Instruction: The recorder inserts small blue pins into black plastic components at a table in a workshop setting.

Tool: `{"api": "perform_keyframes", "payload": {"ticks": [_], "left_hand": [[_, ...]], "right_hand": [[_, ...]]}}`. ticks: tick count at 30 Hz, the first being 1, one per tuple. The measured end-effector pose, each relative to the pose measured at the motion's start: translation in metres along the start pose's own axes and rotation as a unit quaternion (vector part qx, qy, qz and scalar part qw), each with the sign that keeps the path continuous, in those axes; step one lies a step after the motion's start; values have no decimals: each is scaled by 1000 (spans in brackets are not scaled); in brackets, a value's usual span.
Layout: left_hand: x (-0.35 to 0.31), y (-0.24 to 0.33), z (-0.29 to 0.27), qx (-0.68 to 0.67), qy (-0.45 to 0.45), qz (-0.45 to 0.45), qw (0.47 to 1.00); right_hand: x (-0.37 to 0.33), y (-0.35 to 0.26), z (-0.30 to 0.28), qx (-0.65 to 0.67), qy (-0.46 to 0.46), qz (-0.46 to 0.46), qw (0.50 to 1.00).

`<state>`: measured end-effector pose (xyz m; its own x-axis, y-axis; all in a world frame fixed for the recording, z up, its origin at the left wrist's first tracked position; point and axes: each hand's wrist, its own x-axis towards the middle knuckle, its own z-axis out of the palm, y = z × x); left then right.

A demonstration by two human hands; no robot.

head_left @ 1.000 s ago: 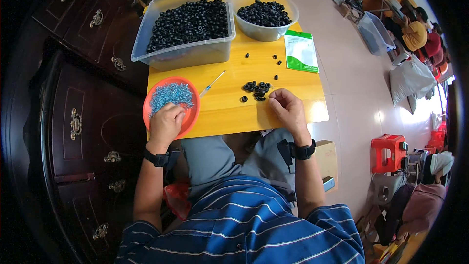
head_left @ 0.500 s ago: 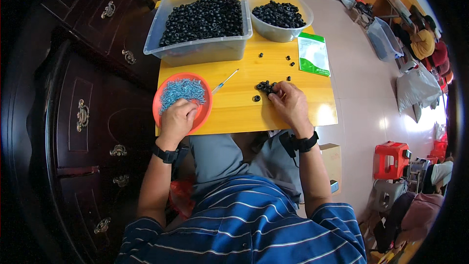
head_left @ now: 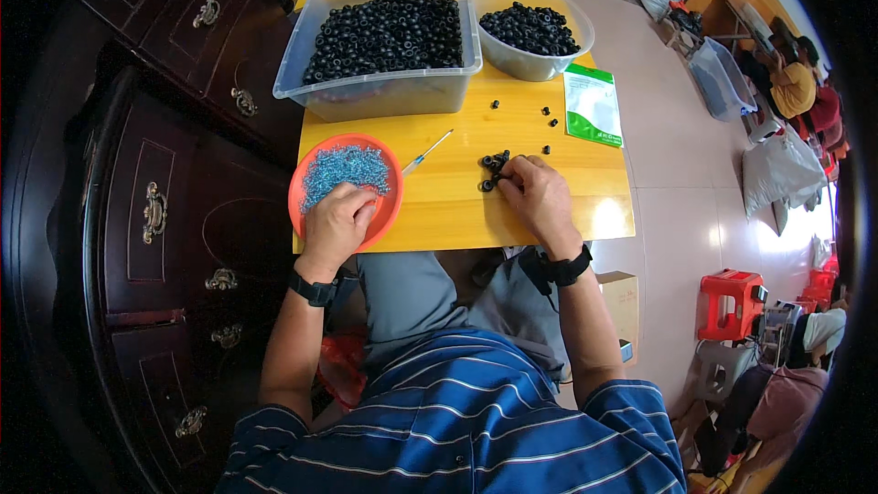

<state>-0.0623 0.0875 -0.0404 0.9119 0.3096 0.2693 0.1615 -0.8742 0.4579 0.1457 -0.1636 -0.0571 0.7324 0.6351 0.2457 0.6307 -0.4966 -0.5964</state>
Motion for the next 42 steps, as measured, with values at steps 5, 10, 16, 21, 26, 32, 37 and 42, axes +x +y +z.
{"api": "perform_keyframes", "payload": {"ticks": [5,10,16,21,26,32,37,42], "left_hand": [[1,2,-1,9,-2,2,1000],[3,2,0,2,9,27,1000],[7,-3,2,11,-5,32,999],[6,-2,1,8,0,32,999],[6,-2,3,8,-9,33,999],[7,-3,2,40,-35,30,998],[10,2,-2,-55,44,4,998],[8,15,-1,-170,59,-7,984]], "right_hand": [[-2,-3,-2,-6,4,-10,1000],[-4,-17,-7,40,6,-17,999],[-6,-25,4,-39,-33,-55,997],[-9,-27,8,-51,-41,-57,996],[-13,-36,3,3,-54,-42,998],[-33,-39,6,500,-132,123,847],[-43,-37,1,673,-180,147,702],[-48,-39,14,732,-184,131,642]]}}
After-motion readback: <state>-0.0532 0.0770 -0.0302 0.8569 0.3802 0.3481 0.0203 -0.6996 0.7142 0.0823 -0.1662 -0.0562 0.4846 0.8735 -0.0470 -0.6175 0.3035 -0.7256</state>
